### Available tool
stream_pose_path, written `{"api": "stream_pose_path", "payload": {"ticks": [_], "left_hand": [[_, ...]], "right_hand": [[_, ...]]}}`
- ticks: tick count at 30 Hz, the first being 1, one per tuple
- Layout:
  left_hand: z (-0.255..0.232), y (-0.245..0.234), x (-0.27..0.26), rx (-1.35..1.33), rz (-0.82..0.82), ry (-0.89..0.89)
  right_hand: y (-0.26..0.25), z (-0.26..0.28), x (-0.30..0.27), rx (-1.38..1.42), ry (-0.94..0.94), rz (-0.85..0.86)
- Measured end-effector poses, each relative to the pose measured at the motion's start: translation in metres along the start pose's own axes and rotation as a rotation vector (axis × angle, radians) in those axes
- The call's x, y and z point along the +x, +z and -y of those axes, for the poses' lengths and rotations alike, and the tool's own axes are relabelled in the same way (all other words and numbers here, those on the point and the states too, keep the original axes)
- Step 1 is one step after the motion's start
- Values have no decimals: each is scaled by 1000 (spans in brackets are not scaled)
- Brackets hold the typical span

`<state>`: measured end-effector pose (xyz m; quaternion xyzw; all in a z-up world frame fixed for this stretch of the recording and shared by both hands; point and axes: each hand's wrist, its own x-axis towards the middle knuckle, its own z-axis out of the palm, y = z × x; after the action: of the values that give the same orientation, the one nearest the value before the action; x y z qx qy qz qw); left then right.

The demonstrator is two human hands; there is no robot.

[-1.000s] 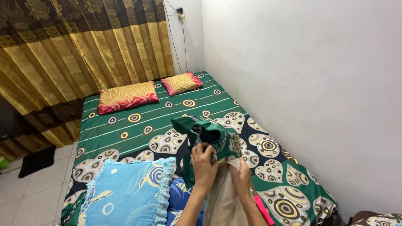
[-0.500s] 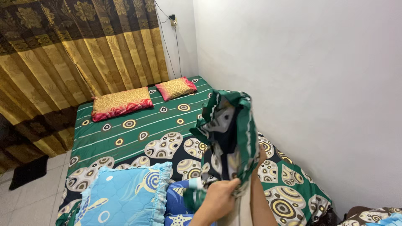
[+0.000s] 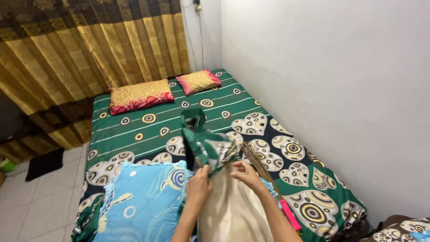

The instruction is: The person removes a pillow from a light blue pillowcase, then inserts the pillow into a green patterned pillowcase. They adjust the pillow and place it on the bed next to two other pillows.

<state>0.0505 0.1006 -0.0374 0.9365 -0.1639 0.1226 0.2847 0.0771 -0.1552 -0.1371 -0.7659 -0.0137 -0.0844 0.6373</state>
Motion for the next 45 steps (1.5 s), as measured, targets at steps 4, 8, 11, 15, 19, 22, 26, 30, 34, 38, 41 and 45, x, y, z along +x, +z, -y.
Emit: {"api": "stream_pose_path", "payload": {"ticks": [4,8,11,15,19,22,26,30,34,38,41,45], "left_hand": [[100,20,-18,113,-21,-158],[158,34,-44,146,104,-402],[162,36,-49,76,88,-431],[140,21,-45,96,172,-480],[114,5,-31,192,-45,-263],[96,8,-5,108,-176,-65],[76,1,39,31,-304,75],[51,-24,69,-121,-333,130],[11,-29,39,-370,-111,27],[0,-18,-3,-338,-72,58],[12,-13,-13,-359,21,-62],[8,-3,-28,-429,179,-42]], "right_hand": [[-1,-31,-3,-328,126,-164],[14,-50,-12,-360,292,-129],[31,-55,-17,-475,417,-164],[48,-50,-20,-85,551,-11],[52,-29,-26,252,513,102],[55,-7,-43,254,439,127],[70,23,-60,155,229,120],[94,37,-64,140,33,30],[116,42,-54,-49,-214,-45],[132,37,-44,154,23,-122],[136,24,-45,-115,-166,-54],[133,6,-40,124,-12,-222]]}}
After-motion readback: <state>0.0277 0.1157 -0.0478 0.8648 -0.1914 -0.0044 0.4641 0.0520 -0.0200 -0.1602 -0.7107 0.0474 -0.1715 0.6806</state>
